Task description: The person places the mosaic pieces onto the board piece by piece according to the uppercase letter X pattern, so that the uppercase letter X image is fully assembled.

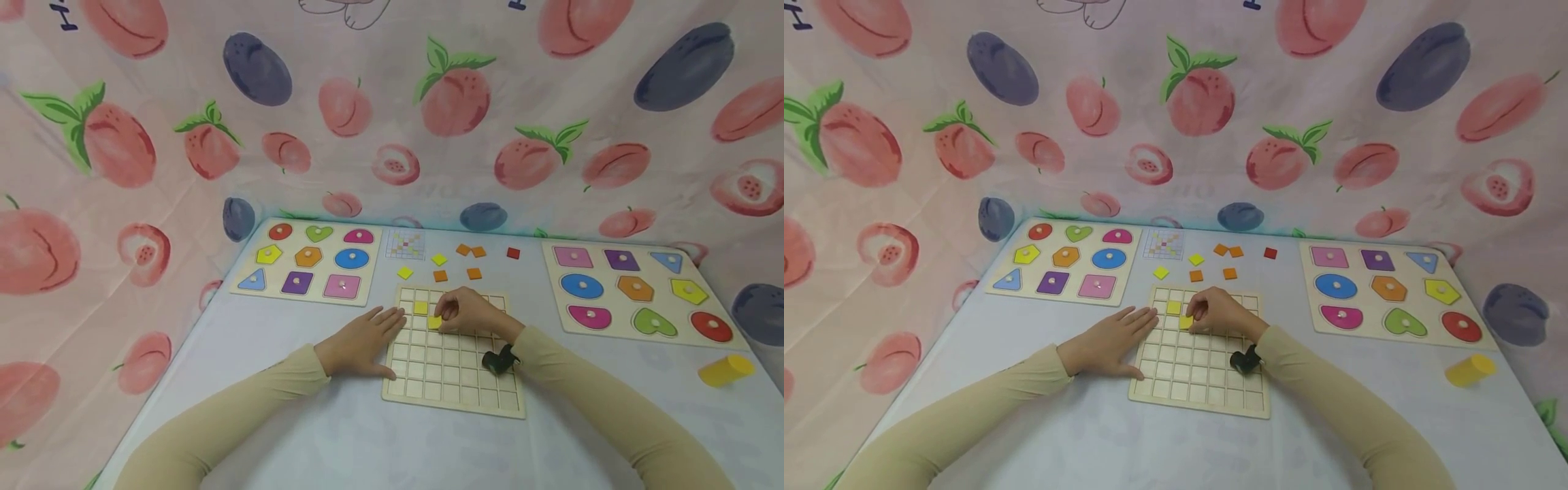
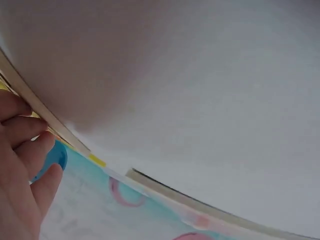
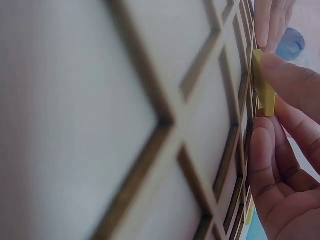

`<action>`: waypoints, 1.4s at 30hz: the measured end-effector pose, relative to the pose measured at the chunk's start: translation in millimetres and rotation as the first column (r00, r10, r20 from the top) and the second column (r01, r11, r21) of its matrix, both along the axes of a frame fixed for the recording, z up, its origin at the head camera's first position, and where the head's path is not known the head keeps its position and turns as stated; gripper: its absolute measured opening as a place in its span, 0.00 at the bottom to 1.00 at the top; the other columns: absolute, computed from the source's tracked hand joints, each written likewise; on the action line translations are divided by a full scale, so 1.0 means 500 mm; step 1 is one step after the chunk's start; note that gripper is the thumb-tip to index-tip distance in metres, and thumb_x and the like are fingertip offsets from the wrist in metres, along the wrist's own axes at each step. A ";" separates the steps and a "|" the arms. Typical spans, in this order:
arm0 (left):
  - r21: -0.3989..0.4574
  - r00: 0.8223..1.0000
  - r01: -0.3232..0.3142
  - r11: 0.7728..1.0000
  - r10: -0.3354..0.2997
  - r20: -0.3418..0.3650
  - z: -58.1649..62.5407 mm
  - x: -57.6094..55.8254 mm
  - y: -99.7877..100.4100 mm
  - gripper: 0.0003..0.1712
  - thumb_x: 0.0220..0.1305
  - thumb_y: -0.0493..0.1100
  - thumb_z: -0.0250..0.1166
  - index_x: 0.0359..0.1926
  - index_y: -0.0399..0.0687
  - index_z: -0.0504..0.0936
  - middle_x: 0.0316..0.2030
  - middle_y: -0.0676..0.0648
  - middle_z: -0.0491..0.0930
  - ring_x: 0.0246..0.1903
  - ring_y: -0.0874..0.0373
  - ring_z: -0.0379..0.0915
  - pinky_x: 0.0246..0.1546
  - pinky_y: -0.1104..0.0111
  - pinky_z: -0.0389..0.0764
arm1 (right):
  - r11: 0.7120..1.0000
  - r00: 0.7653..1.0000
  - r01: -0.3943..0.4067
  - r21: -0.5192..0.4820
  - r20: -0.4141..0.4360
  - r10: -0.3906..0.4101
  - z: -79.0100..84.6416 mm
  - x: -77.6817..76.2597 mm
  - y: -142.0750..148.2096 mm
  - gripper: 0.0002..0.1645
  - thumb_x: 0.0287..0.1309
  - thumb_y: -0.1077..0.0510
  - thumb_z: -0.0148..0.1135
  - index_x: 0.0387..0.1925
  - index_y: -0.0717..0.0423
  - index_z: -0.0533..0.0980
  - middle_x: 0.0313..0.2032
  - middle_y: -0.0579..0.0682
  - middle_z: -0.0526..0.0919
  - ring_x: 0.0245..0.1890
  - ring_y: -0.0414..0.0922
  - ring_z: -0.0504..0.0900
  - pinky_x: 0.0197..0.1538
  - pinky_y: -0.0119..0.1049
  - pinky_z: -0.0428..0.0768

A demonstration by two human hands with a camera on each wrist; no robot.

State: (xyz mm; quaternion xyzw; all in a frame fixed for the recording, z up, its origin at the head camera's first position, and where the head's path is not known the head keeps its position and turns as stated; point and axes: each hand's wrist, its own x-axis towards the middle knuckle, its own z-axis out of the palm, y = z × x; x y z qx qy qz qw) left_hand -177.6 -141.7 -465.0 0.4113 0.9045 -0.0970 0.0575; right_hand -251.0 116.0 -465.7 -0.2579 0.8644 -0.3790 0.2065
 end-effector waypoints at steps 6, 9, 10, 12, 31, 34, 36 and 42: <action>0.001 1.000 -0.006 1.000 0.006 0.007 -0.005 -0.001 -0.002 0.58 0.54 0.79 0.45 0.72 0.42 0.51 0.73 0.45 0.50 0.73 0.52 0.44 0.74 0.60 0.50 | 1.000 1.000 -0.005 0.017 -0.010 0.005 -0.003 0.002 0.003 0.12 0.41 0.61 0.75 0.30 0.55 0.81 0.27 0.48 0.80 0.27 0.40 0.76 0.33 0.32 0.79; 0.007 1.000 0.002 1.000 -0.002 0.003 -0.007 -0.002 -0.002 0.58 0.55 0.79 0.45 0.72 0.41 0.51 0.73 0.44 0.50 0.73 0.52 0.45 0.73 0.60 0.52 | 1.000 1.000 -0.018 0.019 -0.008 0.018 -0.003 0.000 0.006 0.13 0.41 0.60 0.75 0.31 0.54 0.81 0.28 0.48 0.80 0.28 0.41 0.76 0.34 0.32 0.79; 0.008 1.000 0.002 1.000 -0.002 0.004 -0.007 -0.002 -0.001 0.58 0.55 0.79 0.46 0.72 0.41 0.51 0.73 0.44 0.50 0.73 0.52 0.45 0.73 0.60 0.52 | 1.000 1.000 -0.022 0.019 -0.004 0.023 -0.003 -0.001 0.007 0.13 0.41 0.60 0.75 0.31 0.54 0.81 0.28 0.48 0.80 0.28 0.40 0.76 0.34 0.32 0.79; 0.010 1.000 0.000 1.000 0.000 0.008 -0.007 -0.002 -0.001 0.58 0.55 0.78 0.46 0.72 0.41 0.51 0.73 0.44 0.50 0.73 0.52 0.45 0.73 0.61 0.52 | 0.999 0.999 -0.036 0.018 0.001 0.036 -0.003 -0.003 0.010 0.13 0.42 0.60 0.75 0.32 0.55 0.81 0.29 0.48 0.81 0.29 0.40 0.77 0.35 0.31 0.79; 0.028 1.000 -0.011 1.000 0.010 0.027 -0.002 0.001 -0.005 0.58 0.56 0.78 0.46 0.72 0.40 0.51 0.73 0.43 0.49 0.73 0.52 0.45 0.73 0.61 0.53 | 0.993 0.994 -0.102 -0.061 0.030 0.104 -0.001 -0.016 0.021 0.10 0.48 0.62 0.70 0.36 0.58 0.81 0.31 0.51 0.83 0.31 0.40 0.79 0.37 0.31 0.81; 0.030 1.000 -0.011 0.999 0.010 0.027 -0.002 0.001 -0.005 0.57 0.56 0.78 0.46 0.72 0.40 0.51 0.73 0.43 0.49 0.73 0.52 0.45 0.73 0.61 0.53 | 0.988 0.989 -0.120 -0.096 0.077 0.128 0.001 -0.022 0.032 0.13 0.50 0.61 0.69 0.39 0.59 0.81 0.34 0.52 0.83 0.33 0.41 0.81 0.39 0.31 0.82; 0.028 1.000 -0.013 1.000 0.013 0.029 -0.004 0.001 -0.005 0.58 0.56 0.78 0.46 0.72 0.41 0.50 0.73 0.43 0.49 0.73 0.52 0.44 0.73 0.61 0.52 | 0.987 0.986 -0.125 -0.104 0.102 0.135 0.003 -0.026 0.038 0.14 0.52 0.59 0.68 0.41 0.58 0.80 0.37 0.52 0.84 0.35 0.41 0.81 0.41 0.31 0.82; 0.014 0.999 -0.030 0.999 0.030 0.043 -0.006 0.000 -0.004 0.57 0.56 0.78 0.46 0.73 0.42 0.49 0.74 0.45 0.47 0.74 0.53 0.42 0.73 0.61 0.51 | 0.985 0.982 -0.105 -0.136 0.142 0.125 0.014 -0.044 0.059 0.18 0.54 0.57 0.66 0.47 0.60 0.79 0.43 0.54 0.84 0.41 0.41 0.82 0.46 0.31 0.81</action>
